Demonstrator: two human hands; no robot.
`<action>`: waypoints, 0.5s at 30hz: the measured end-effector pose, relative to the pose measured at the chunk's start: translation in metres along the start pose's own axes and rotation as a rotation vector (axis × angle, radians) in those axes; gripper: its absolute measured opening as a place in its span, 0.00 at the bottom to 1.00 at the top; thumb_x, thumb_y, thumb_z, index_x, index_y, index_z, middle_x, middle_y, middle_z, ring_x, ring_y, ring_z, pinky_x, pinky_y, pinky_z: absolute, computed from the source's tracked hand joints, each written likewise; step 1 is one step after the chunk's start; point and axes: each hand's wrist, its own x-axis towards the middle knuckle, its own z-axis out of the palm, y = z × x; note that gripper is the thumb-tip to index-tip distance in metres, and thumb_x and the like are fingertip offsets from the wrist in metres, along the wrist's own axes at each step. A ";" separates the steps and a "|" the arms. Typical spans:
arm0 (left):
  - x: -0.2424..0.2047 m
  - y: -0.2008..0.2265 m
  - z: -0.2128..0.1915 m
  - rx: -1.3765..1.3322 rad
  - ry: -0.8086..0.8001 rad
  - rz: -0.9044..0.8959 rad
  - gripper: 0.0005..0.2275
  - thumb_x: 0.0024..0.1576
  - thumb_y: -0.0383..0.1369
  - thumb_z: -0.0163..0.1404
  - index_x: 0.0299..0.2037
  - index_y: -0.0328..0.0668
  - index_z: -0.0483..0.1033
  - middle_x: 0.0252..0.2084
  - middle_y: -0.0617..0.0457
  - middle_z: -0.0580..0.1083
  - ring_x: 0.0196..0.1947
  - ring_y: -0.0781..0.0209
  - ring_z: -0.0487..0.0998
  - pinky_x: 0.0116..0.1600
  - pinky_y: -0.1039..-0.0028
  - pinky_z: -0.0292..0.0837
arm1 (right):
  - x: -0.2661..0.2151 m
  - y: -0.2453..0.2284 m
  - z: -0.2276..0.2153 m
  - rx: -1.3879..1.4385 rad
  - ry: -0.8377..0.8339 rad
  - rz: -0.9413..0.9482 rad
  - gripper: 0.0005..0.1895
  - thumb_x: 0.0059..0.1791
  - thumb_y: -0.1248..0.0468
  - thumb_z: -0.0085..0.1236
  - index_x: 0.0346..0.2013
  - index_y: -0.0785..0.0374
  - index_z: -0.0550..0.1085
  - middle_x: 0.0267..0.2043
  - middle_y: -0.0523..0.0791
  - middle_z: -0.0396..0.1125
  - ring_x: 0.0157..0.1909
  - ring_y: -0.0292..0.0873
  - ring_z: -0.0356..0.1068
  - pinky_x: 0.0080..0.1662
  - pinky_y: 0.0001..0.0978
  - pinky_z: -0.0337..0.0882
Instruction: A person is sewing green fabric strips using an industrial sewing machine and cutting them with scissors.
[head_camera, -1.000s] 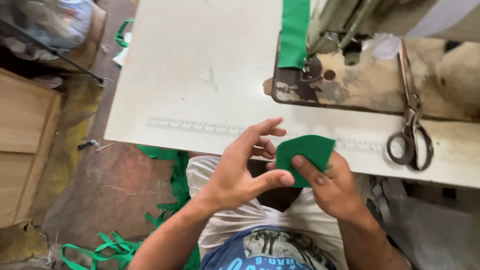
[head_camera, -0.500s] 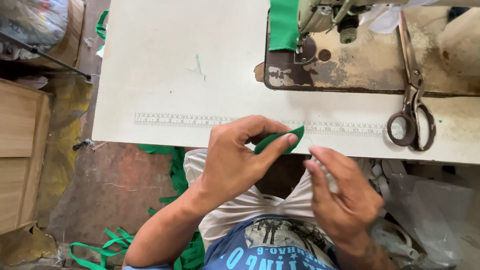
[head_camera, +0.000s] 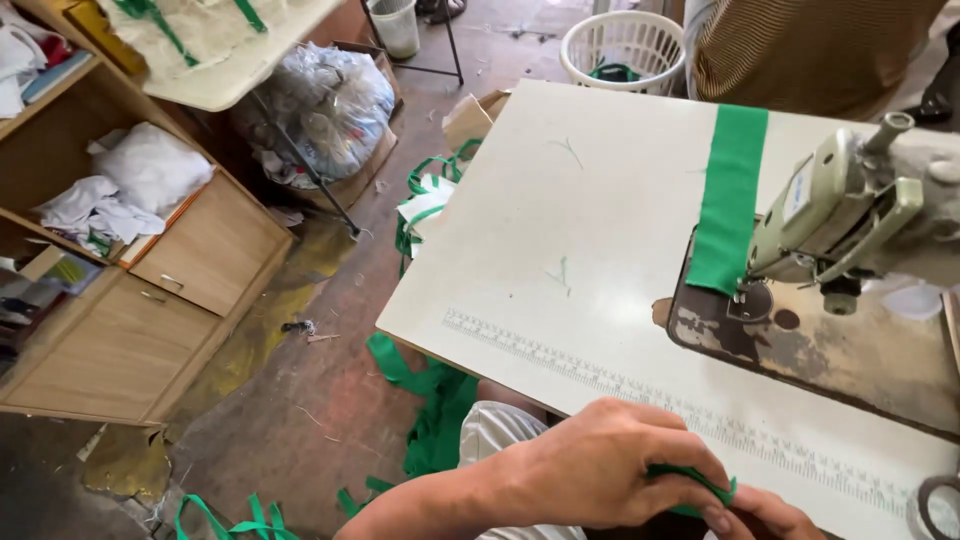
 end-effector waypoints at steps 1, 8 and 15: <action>0.000 0.001 0.000 0.000 -0.024 -0.007 0.07 0.72 0.36 0.52 0.54 0.50 0.80 0.49 0.49 0.83 0.47 0.51 0.87 0.57 0.64 0.83 | 0.020 0.025 -0.010 0.119 -0.124 0.219 0.21 0.47 0.83 0.66 0.55 0.74 0.84 0.44 0.60 0.82 0.42 0.48 0.76 0.49 0.37 0.72; -0.008 0.002 0.008 -0.021 -0.036 0.019 0.10 0.79 0.37 0.43 0.60 0.53 0.79 0.56 0.48 0.80 0.55 0.48 0.85 0.61 0.59 0.84 | 0.005 0.043 -0.012 0.076 -0.068 -0.122 0.20 0.44 0.77 0.65 0.52 0.73 0.83 0.55 0.60 0.81 0.62 0.54 0.81 0.63 0.40 0.80; -0.002 0.002 0.009 -0.091 0.013 0.003 0.13 0.79 0.36 0.45 0.71 0.58 0.71 0.54 0.48 0.74 0.53 0.48 0.81 0.65 0.61 0.81 | 0.013 0.029 -0.025 -0.055 -0.262 -0.276 0.19 0.49 0.66 0.65 0.54 0.58 0.87 0.57 0.45 0.86 0.62 0.35 0.80 0.68 0.27 0.73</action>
